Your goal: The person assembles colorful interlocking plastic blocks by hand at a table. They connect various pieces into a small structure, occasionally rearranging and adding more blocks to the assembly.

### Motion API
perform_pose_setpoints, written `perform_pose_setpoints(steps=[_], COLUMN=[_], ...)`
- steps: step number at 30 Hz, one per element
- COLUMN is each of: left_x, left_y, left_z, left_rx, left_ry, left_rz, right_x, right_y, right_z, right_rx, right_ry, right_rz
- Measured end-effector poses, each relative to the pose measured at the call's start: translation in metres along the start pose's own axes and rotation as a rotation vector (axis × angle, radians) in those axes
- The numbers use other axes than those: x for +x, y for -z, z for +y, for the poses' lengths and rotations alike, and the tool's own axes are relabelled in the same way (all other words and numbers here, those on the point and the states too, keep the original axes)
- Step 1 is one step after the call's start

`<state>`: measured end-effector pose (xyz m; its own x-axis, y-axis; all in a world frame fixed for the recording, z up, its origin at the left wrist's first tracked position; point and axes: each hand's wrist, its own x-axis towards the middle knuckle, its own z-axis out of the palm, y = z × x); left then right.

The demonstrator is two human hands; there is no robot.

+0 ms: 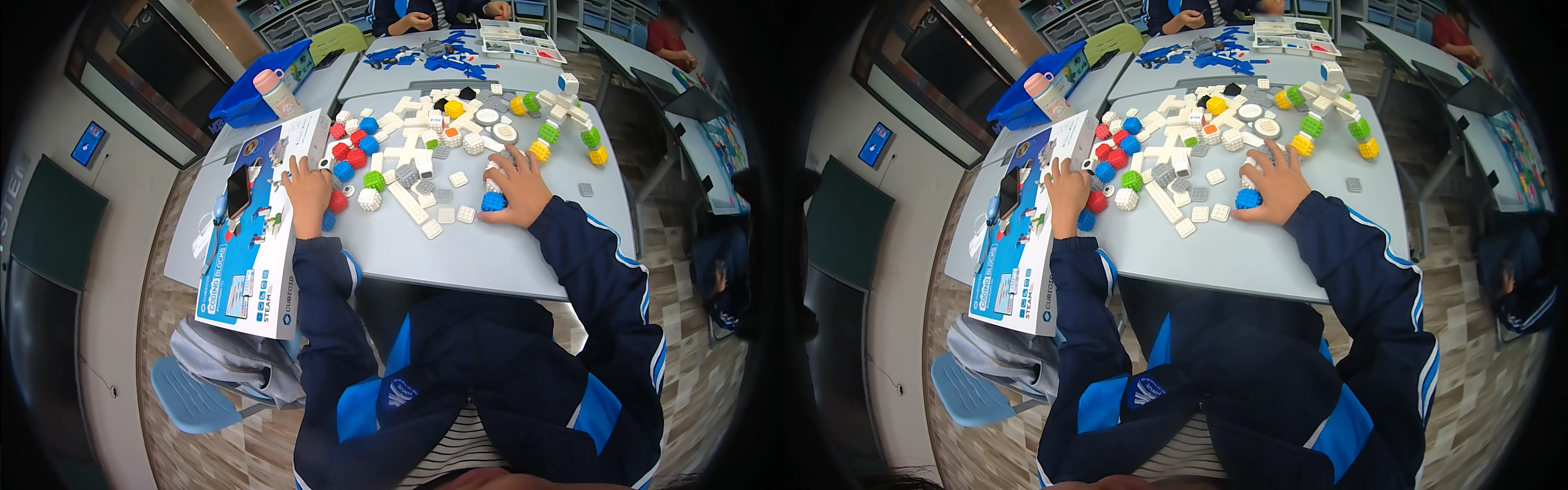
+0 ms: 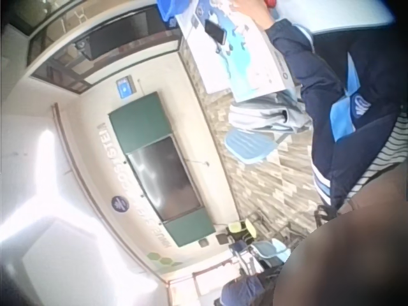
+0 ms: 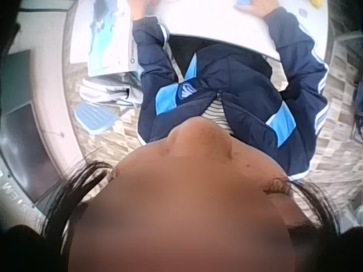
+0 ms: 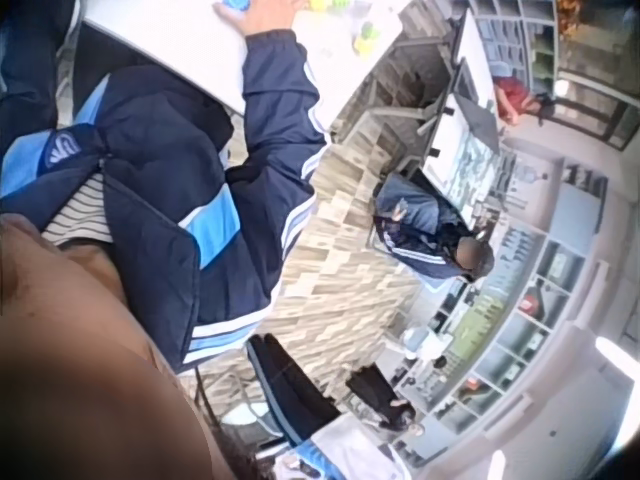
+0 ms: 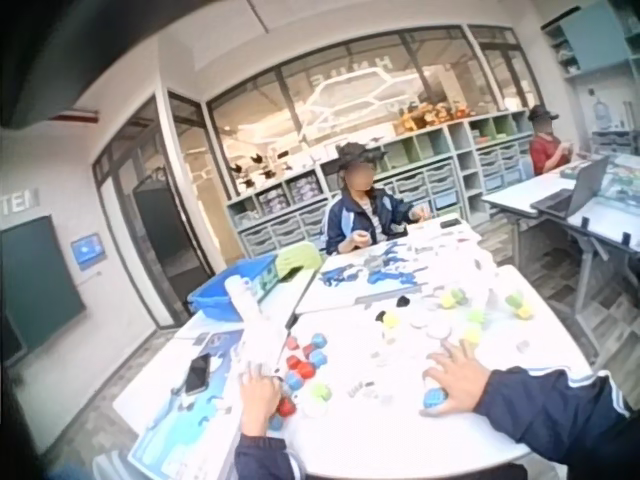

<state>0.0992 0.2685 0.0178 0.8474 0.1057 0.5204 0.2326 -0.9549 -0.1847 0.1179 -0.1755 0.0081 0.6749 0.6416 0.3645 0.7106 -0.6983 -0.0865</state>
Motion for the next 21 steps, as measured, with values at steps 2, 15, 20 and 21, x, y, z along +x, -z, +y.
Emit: perform_pose_setpoints(steps=[2, 15, 20, 21], left_x=[0.006, 0.041, 0.039, 0.036], left_y=[-0.006, 0.014, 0.019, 0.021], left_z=[-0.003, 0.049, 0.056, 0.057], left_rx=[-0.035, -0.205, -0.39, -0.367], left_ry=[-0.009, -0.113, -0.159, -0.182], left_rz=[-0.008, -0.372, -0.43, -0.421], right_x=[0.0, -0.001, -0.002, -0.002], right_y=[0.0, 0.0, -0.001, -0.001], right_z=[0.0, -0.001, -0.001, -0.001], right_rx=[-0.001, -0.004, -0.022, -0.02], right_ry=[-0.005, -0.007, -0.005, -0.007], right_rz=[-0.018, -0.014, -0.007, -0.012])
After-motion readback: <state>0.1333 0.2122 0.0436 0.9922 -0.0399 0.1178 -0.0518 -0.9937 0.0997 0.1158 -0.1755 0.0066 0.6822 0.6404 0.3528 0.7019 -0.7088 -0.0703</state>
